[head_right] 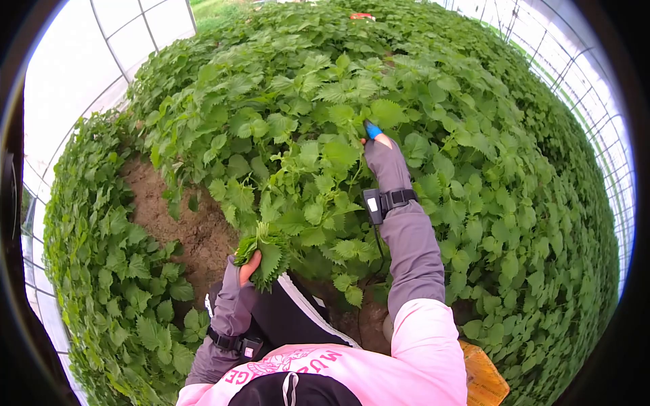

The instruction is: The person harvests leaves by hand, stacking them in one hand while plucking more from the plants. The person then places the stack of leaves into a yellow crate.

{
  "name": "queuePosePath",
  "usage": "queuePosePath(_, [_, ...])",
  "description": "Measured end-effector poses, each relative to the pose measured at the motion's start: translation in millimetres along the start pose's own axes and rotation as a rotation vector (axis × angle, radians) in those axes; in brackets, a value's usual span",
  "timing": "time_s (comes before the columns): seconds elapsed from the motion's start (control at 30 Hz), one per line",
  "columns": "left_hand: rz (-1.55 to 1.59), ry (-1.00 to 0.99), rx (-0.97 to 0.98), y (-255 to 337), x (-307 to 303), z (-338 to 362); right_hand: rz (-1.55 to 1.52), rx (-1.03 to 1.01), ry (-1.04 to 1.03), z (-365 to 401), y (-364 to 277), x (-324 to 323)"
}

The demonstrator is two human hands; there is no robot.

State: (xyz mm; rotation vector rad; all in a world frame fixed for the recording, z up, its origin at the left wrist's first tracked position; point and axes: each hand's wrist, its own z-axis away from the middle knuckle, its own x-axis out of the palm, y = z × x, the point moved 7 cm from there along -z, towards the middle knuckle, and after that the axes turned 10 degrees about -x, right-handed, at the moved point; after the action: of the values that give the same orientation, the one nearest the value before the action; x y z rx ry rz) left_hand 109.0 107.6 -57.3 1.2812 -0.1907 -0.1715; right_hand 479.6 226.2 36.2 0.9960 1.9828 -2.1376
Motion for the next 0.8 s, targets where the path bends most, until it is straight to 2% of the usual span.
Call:
queuePosePath(0.03, [-0.006,0.012,-0.006,2,0,1,0.0,0.0,0.0,-2,3,4])
queuePosePath(0.1, [0.013,0.01,0.001,0,1,0,-0.27,0.128,0.043,-5,21,15])
queuePosePath(0.17, [0.029,0.008,0.009,1,1,1,-0.279,0.097,0.053,4,8,16])
queuePosePath(0.23, [-0.019,0.046,-0.025,2,-1,4,-0.438,0.012,0.173,-1,2,18])
queuePosePath(0.27, [-0.021,0.046,-0.023,3,-3,4,-0.532,0.059,0.227,13,-20,15])
queuePosePath(0.3, [-0.038,0.05,-0.009,4,-4,4,-0.534,0.058,0.227,0,-3,18])
queuePosePath(0.37, [-0.055,0.057,0.005,3,-8,5,-0.789,-0.158,0.347,-38,34,14])
queuePosePath(0.4, [-0.056,0.068,0.008,2,-11,5,-0.584,-0.263,0.363,-32,25,4])
queuePosePath(0.43, [-0.056,0.079,0.011,1,-14,6,-0.52,-0.364,0.433,-30,20,-4])
queuePosePath(0.5, [-0.055,0.086,0.008,2,-16,7,-1.143,-0.236,0.457,-34,35,-10])
queuePosePath(0.53, [-0.055,0.088,0.003,2,-17,8,-1.093,-0.258,0.478,-46,50,-15])
queuePosePath(0.57, [-0.052,0.089,0.001,6,-15,11,-0.564,-0.362,0.355,-43,41,-25])
queuePosePath(0.63, [0.065,0.059,-0.056,12,-7,14,-0.763,-0.224,0.402,-54,52,-26])
queuePosePath(0.67, [0.069,0.057,-0.058,12,-6,13,-0.758,-0.223,0.402,-48,48,-29])
queuePosePath(0.73, [-0.019,0.011,0.02,18,0,11,-0.096,-0.269,0.233,-26,16,-36])
queuePosePath(0.77, [-0.013,0.014,0.018,20,2,10,-0.092,-0.269,0.228,-10,-3,-40])
queuePosePath(0.8, [-0.089,0.015,0.035,24,5,10,0.082,-0.23,0.209,5,-22,-40])
